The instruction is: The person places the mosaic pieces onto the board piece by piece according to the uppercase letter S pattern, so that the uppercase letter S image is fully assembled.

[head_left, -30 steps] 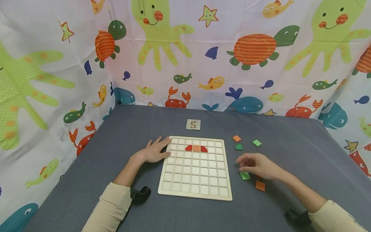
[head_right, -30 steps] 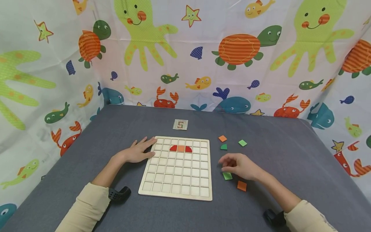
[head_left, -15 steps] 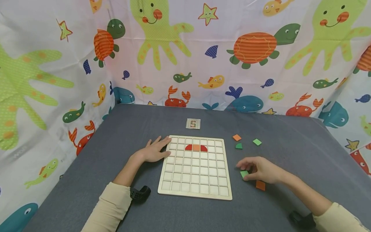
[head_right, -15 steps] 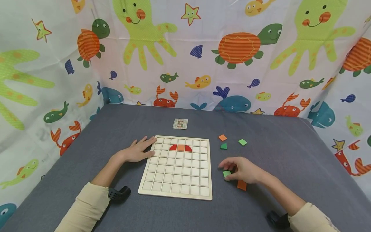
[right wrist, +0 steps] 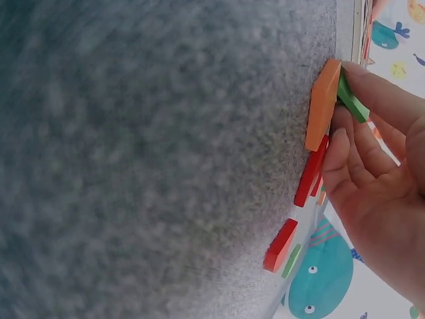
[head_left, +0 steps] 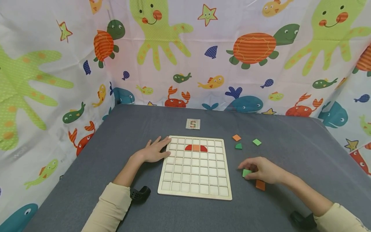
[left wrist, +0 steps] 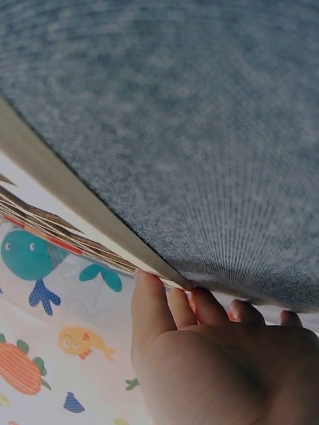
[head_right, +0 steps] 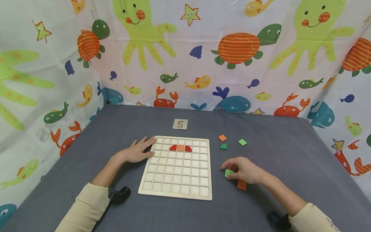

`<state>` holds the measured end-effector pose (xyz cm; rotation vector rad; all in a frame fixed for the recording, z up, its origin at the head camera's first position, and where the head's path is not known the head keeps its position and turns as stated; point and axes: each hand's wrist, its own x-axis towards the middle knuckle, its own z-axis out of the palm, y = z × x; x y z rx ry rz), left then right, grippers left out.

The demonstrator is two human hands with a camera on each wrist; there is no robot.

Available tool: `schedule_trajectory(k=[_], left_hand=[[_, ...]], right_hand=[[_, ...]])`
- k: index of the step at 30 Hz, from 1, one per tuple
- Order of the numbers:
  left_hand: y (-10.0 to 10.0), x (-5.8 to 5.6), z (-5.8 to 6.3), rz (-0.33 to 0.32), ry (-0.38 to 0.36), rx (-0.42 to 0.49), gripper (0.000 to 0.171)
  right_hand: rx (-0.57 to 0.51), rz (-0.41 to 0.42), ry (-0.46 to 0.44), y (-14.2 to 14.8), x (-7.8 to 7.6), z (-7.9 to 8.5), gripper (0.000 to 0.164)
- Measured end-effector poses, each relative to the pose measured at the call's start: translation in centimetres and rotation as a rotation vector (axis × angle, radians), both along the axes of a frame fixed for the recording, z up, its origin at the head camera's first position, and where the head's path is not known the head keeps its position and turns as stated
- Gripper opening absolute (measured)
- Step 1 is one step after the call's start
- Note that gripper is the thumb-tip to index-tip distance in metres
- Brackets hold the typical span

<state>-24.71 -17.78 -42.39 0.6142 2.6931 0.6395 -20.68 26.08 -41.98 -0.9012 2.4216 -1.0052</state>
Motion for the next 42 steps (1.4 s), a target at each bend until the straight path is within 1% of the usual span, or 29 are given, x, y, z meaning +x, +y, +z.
schedule_trajectory(k=[2, 4, 7, 10, 14, 17, 19, 23, 27, 29, 34, 38, 42], left_hand=[[0.0, 0.0, 0.1, -0.003, 0.003, -0.001, 0.066], [-0.1, 0.0, 0.1, -0.006, 0.006, -0.003, 0.065], [-0.1, 0.0, 0.1, -0.007, 0.013, -0.002, 0.065], [-0.1, 0.0, 0.2, -0.005, 0.011, 0.004, 0.065], [-0.1, 0.1, 0.3, -0.001, 0.011, 0.007, 0.065], [-0.1, 0.1, 0.3, -0.002, 0.015, 0.007, 0.065], [-0.1, 0.1, 0.3, -0.006, 0.015, 0.011, 0.065], [0.0, 0.2, 0.4, -0.011, 0.009, 0.018, 0.065], [0.0, 0.2, 0.4, -0.009, 0.005, 0.020, 0.065], [0.0, 0.2, 0.3, -0.006, 0.005, 0.018, 0.065], [0.1, 0.1, 0.2, 0.001, 0.004, 0.012, 0.065], [0.1, 0.1, 0.2, 0.006, 0.000, 0.009, 0.065], [0.2, 0.1, 0.2, 0.008, 0.001, 0.000, 0.065]], right_hand=[[0.000, -0.016, -0.018, 0.0, -0.1, 0.1, 0.023], [0.002, -0.035, -0.017, -0.1, -0.1, 0.2, 0.020], [-0.005, -0.077, -0.033, -0.1, -0.3, 0.4, 0.020], [-0.052, -0.111, -0.097, 0.0, -0.5, 0.4, 0.022], [-0.146, -0.161, -0.222, -0.1, -0.7, 0.5, 0.026], [-0.182, -0.211, -0.268, -0.6, -0.8, 0.8, 0.028], [-0.183, -0.247, -0.275, -1.0, -0.9, 0.9, 0.030], [-0.169, -0.302, -0.261, -2.0, -1.2, 0.9, 0.032], [-0.168, -0.345, -0.262, -3.2, -1.6, 0.9, 0.033], [-0.171, -0.358, -0.272, -3.8, -1.8, 0.8, 0.033], [-0.192, -0.409, -0.335, -5.4, -2.3, 0.6, 0.034], [-0.217, -0.423, -0.372, -6.7, -2.8, 0.4, 0.035], [-0.225, -0.418, -0.374, -7.8, -3.1, 0.3, 0.034]])
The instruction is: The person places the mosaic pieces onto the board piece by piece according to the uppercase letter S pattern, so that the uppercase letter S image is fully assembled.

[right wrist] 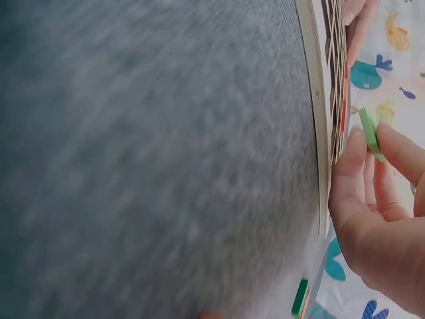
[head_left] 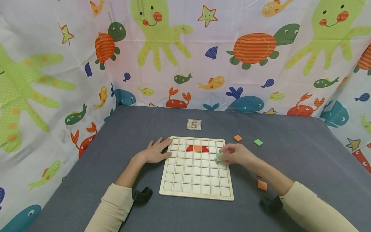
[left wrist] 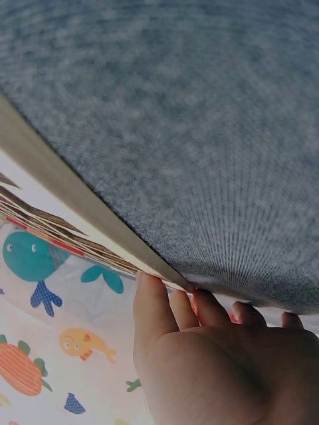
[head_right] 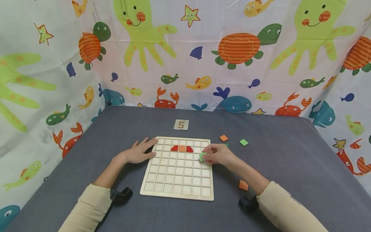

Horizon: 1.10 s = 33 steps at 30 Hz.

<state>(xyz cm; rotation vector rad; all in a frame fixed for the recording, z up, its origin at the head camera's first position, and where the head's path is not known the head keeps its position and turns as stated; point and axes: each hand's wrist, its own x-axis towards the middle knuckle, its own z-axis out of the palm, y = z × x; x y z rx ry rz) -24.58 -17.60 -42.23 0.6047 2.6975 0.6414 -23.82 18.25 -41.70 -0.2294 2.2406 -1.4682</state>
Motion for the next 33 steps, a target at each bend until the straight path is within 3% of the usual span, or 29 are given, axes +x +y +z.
schedule_trajectory(k=[14, 24, 33], left_hand=[[0.0, -0.1, -0.1, 0.001, 0.009, 0.001, 0.066], [-0.1, 0.0, 0.0, 0.000, 0.005, -0.007, 0.065], [0.0, -0.1, -0.1, 0.008, 0.003, -0.008, 0.065]], right_hand=[[-0.002, 0.023, 0.071, -3.1, -0.4, -0.3, 0.031], [-0.039, -0.013, 0.043, -5.3, -0.5, 0.1, 0.027], [-0.109, -0.071, -0.040, -7.5, -0.4, 0.5, 0.024]])
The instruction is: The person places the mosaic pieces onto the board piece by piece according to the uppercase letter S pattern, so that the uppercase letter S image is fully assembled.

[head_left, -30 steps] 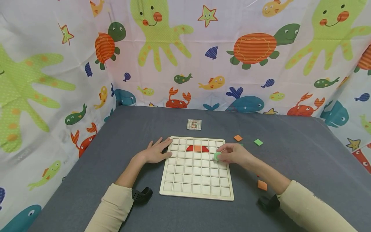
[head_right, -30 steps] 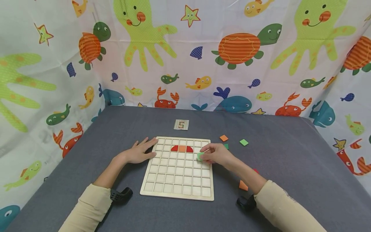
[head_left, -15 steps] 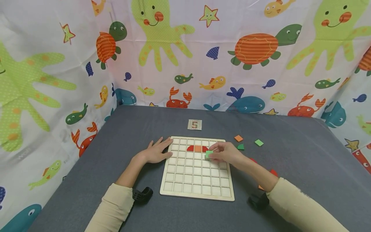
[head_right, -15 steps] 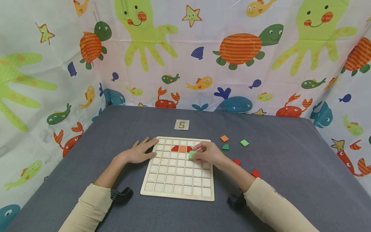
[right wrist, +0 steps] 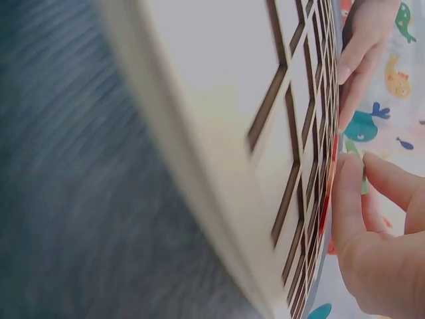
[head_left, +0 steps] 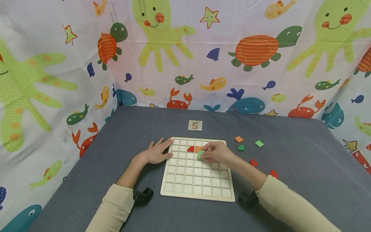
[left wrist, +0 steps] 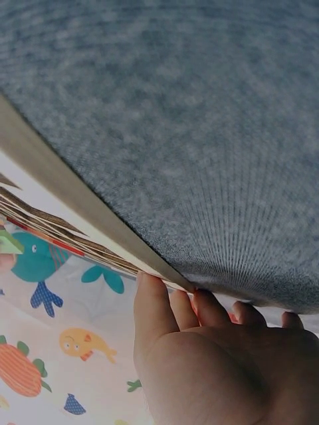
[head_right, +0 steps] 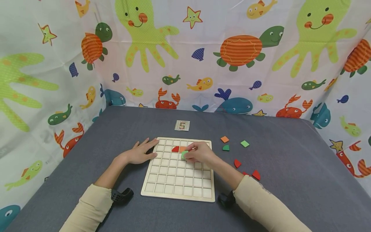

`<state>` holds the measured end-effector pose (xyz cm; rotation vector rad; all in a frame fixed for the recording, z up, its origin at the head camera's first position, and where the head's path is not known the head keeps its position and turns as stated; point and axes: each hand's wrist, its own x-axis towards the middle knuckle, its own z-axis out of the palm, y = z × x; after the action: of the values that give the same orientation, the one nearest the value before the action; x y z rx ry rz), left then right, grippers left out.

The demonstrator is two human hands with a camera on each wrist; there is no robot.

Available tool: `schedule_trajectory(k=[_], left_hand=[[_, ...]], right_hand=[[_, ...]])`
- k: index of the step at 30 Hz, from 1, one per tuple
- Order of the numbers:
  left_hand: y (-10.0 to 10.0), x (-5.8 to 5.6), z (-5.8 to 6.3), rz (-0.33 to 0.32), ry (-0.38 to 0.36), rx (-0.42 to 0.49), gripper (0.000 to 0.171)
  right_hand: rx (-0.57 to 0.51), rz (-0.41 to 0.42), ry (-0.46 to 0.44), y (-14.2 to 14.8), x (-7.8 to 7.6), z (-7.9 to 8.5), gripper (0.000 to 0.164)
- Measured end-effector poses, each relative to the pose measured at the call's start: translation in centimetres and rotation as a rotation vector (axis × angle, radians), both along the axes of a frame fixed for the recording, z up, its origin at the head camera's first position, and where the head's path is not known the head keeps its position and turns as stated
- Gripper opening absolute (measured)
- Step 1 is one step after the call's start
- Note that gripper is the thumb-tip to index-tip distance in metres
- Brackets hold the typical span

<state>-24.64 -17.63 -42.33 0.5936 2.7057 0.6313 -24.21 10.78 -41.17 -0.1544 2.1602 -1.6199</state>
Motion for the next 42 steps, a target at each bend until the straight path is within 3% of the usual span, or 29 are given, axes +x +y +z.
schedule_trajectory(k=[24, 34, 42], left_hand=[[0.1, 0.0, 0.2, 0.002, -0.008, -0.005, 0.065], [0.1, 0.0, 0.2, -0.010, -0.006, -0.005, 0.065], [0.0, 0.1, 0.2, -0.010, -0.006, 0.004, 0.065]], right_hand=[[0.080, -0.085, -0.011, -3.8, 0.1, 0.1, 0.021], [0.097, -0.062, 0.000, -3.5, 0.2, 0.2, 0.025], [0.231, -0.022, 0.086, -3.4, 0.2, 0.2, 0.031]])
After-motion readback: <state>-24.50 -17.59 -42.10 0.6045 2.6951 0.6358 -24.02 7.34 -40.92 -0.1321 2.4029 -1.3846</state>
